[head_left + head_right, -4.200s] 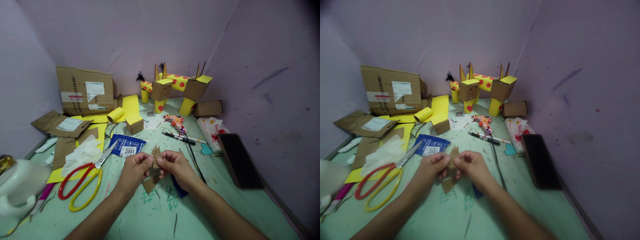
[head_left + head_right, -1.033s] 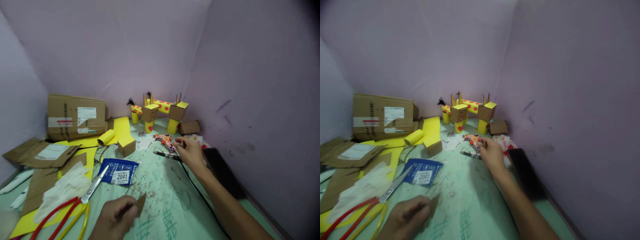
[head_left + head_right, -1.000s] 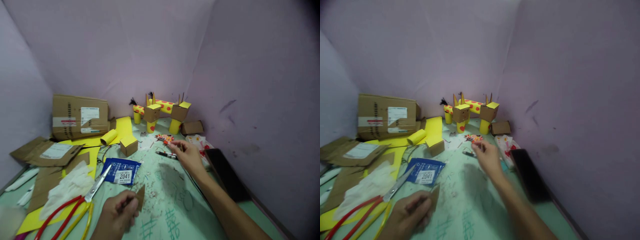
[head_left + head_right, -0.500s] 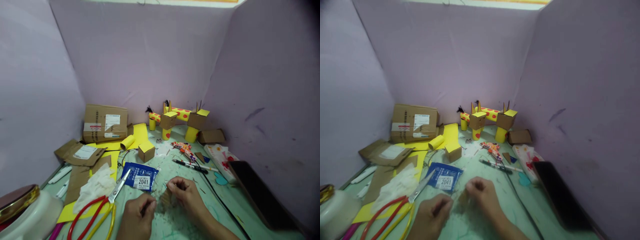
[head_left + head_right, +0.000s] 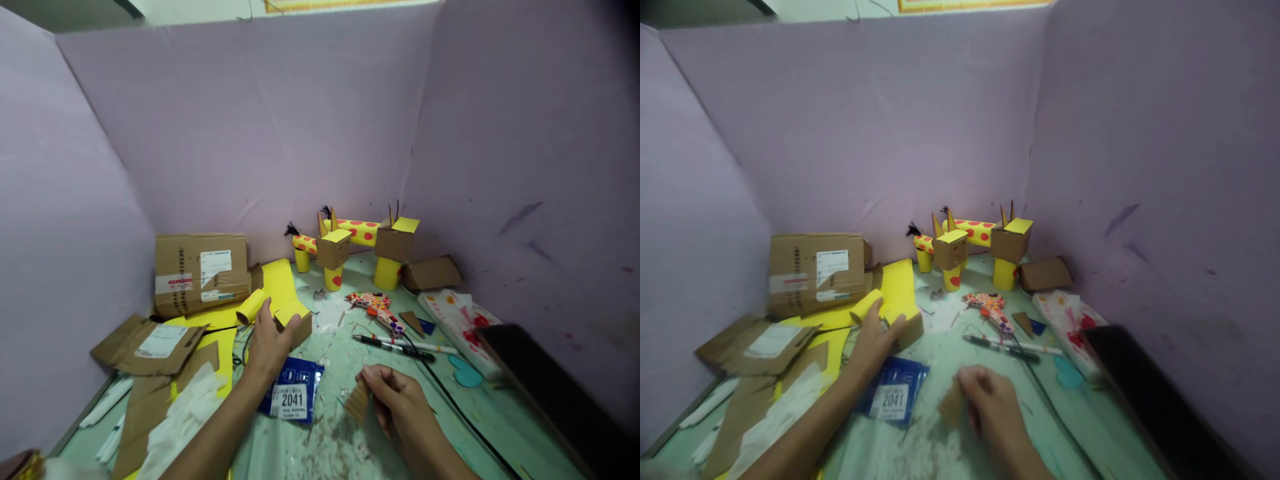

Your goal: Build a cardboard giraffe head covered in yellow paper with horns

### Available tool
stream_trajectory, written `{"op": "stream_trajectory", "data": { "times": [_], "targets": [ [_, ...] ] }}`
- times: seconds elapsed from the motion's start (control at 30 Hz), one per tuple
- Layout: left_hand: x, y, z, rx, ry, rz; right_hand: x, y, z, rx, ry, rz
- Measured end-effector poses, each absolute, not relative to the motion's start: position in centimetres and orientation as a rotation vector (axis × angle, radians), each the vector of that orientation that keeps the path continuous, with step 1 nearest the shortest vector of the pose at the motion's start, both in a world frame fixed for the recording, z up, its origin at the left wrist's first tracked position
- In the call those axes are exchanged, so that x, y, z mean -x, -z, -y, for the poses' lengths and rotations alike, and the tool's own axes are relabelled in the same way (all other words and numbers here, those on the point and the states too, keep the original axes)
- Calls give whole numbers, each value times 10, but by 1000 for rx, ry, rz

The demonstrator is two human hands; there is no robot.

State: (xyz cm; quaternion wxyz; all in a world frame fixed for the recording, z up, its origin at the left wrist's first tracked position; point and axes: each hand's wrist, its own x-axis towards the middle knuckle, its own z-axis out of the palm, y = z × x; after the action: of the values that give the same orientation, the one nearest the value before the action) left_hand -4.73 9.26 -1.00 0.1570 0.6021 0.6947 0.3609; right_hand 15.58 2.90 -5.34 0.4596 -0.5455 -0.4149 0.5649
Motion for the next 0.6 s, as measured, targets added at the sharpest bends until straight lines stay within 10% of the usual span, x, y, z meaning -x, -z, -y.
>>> {"op": "stream_trajectory", "data": {
  "times": [0.6],
  "targets": [
    [48, 14, -95, -1505, -1141, -1780, -159, 50, -34, 1339, -1332, 1123]
  ]
}}
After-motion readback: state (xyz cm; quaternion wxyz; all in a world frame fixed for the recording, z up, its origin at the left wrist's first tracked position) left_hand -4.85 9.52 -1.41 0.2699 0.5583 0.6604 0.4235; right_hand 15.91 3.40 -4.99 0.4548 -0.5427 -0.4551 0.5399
